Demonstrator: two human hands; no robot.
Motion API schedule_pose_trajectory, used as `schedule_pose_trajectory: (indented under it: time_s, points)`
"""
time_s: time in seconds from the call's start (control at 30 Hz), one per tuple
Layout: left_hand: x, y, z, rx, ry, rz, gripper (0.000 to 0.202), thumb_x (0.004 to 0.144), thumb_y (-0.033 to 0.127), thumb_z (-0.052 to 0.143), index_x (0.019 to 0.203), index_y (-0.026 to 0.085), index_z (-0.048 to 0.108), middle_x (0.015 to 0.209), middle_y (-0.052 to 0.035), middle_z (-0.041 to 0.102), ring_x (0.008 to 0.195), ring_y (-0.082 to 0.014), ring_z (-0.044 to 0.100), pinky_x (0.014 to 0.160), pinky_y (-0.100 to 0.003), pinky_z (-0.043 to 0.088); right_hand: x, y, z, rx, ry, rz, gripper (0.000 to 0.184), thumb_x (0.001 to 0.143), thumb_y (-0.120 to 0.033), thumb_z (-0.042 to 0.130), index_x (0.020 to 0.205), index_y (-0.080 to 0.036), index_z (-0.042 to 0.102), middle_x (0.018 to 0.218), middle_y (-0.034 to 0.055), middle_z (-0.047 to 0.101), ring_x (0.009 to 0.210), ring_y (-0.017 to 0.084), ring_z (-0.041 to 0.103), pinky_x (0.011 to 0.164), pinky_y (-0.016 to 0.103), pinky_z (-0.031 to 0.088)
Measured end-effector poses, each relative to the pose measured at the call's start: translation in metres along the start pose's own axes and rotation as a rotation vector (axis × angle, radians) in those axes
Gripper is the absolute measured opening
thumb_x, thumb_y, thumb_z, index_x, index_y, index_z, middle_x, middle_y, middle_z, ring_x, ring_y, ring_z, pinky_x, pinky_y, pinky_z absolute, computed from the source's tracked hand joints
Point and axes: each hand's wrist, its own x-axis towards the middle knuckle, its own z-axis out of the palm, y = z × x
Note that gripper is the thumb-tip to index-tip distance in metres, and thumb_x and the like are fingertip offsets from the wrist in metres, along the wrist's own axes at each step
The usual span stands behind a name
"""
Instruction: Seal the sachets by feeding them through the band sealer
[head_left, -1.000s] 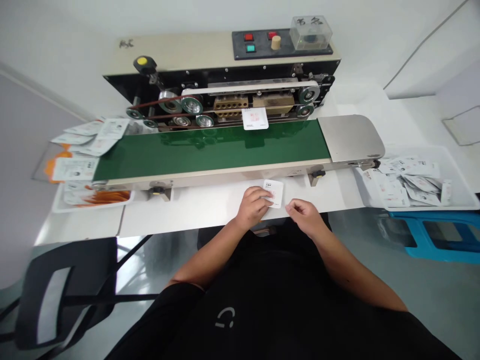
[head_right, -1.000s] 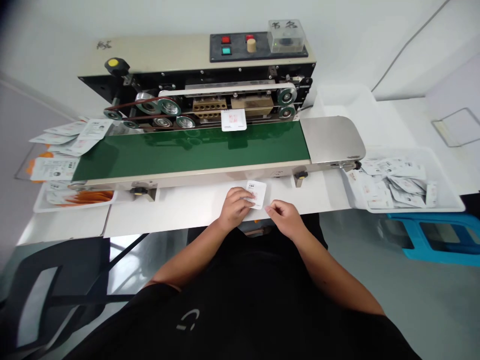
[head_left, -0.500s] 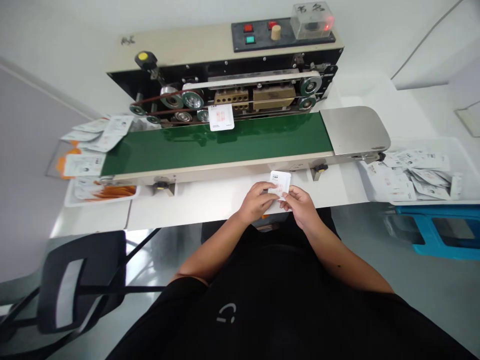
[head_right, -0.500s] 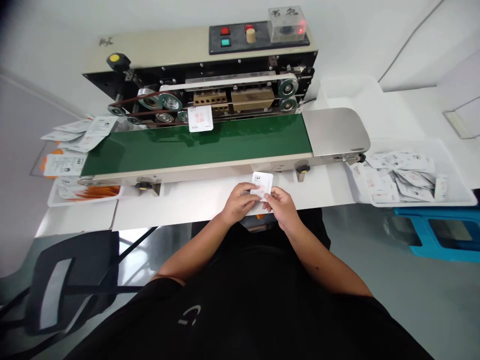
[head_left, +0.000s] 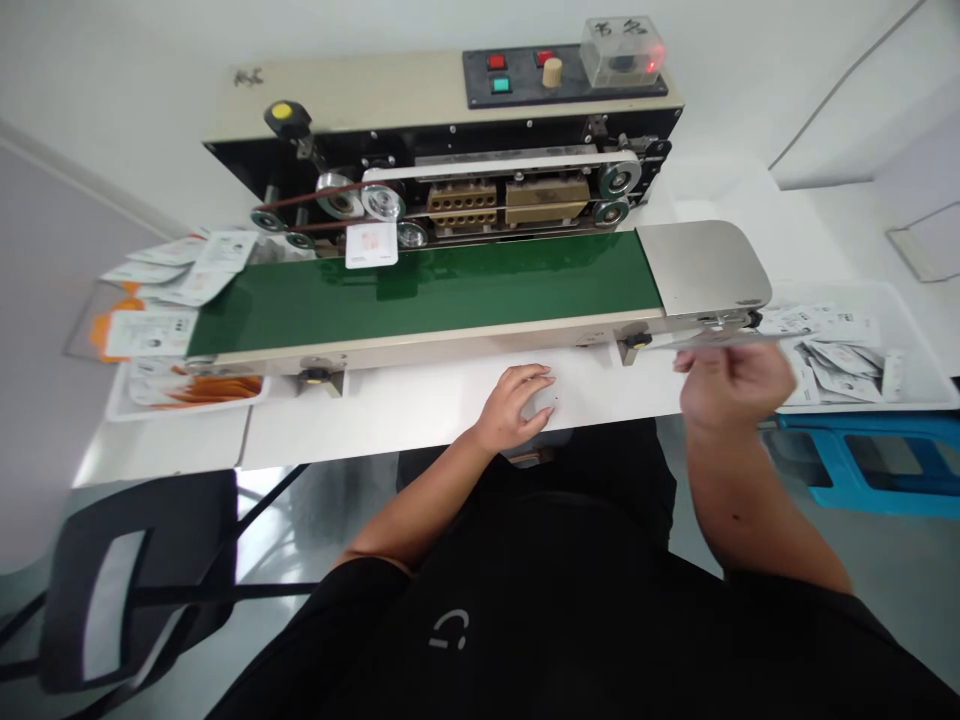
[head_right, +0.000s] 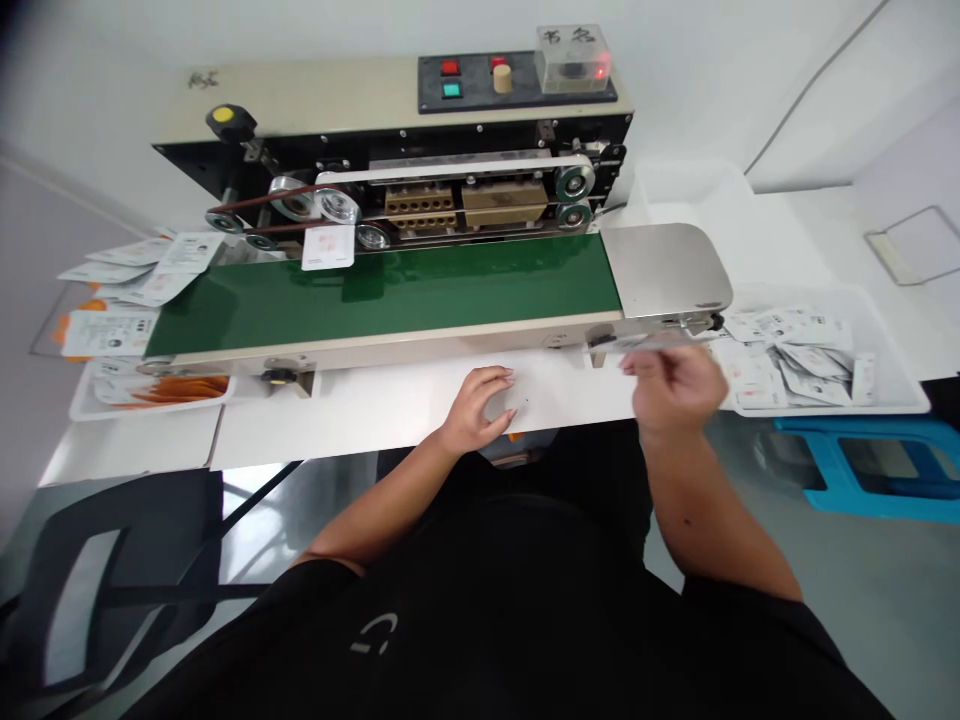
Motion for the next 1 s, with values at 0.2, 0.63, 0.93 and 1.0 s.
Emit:
schedule_pose_trajectory:
  time_s: [0.2, 0.63, 0.93, 1.0]
  points:
    - [0.000, 0.001, 0.000, -0.016, -0.018, -0.033, 0.046, 0.098, 0.030, 0.070, 0.142, 0.024, 0.059, 0.136, -0.0165, 0.067, 0.123, -0.0303, 0.066, 0.103, -0.051, 0.057, 0.102, 0.004, 0.010, 0.302, 0.042, 0.148, 0.030, 0.085, -0.024, 0.079, 0.076, -0.025, 0.051, 0.050, -0.0062, 0.049, 0.042, 0.010, 0.045, 0.043, 0.024, 0.035]
    - [0.002, 0.001, 0.000, -0.071, -0.049, -0.077, 0.042, 0.099, 0.030, 0.067, 0.140, 0.025, 0.061, 0.132, -0.0151, 0.068, 0.122, -0.0296, 0.067, 0.104, -0.051, 0.058, 0.146, 0.001, 0.055, 0.123, -0.212, 0.761, 0.029, 0.091, 0.005, 0.059, 0.071, -0.017, 0.059, 0.054, 0.0019, 0.053, 0.052, 0.010, 0.050, 0.045, 0.019, 0.036]
    - [0.003, 0.000, -0.001, -0.073, -0.060, -0.070, 0.033, 0.099, 0.030, 0.066, 0.131, 0.025, 0.066, 0.131, -0.0144, 0.068, 0.119, -0.0288, 0.068, 0.101, -0.049, 0.058, 0.141, 0.004, 0.088, 0.067, -0.336, 0.751, 0.023, 0.093, -0.002, 0.065, 0.078, -0.020, 0.059, 0.055, -0.0012, 0.051, 0.050, 0.010, 0.043, 0.044, 0.021, 0.033]
    - [0.003, 0.000, -0.001, -0.071, -0.065, -0.075, 0.032, 0.099, 0.030, 0.066, 0.130, 0.025, 0.067, 0.130, -0.0142, 0.069, 0.119, -0.0288, 0.068, 0.101, -0.049, 0.058, 0.139, 0.005, 0.094, 0.059, -0.375, 0.756, 0.021, 0.090, -0.008, 0.075, 0.081, -0.022, 0.061, 0.057, -0.0012, 0.053, 0.050, 0.011, 0.046, 0.045, 0.023, 0.038]
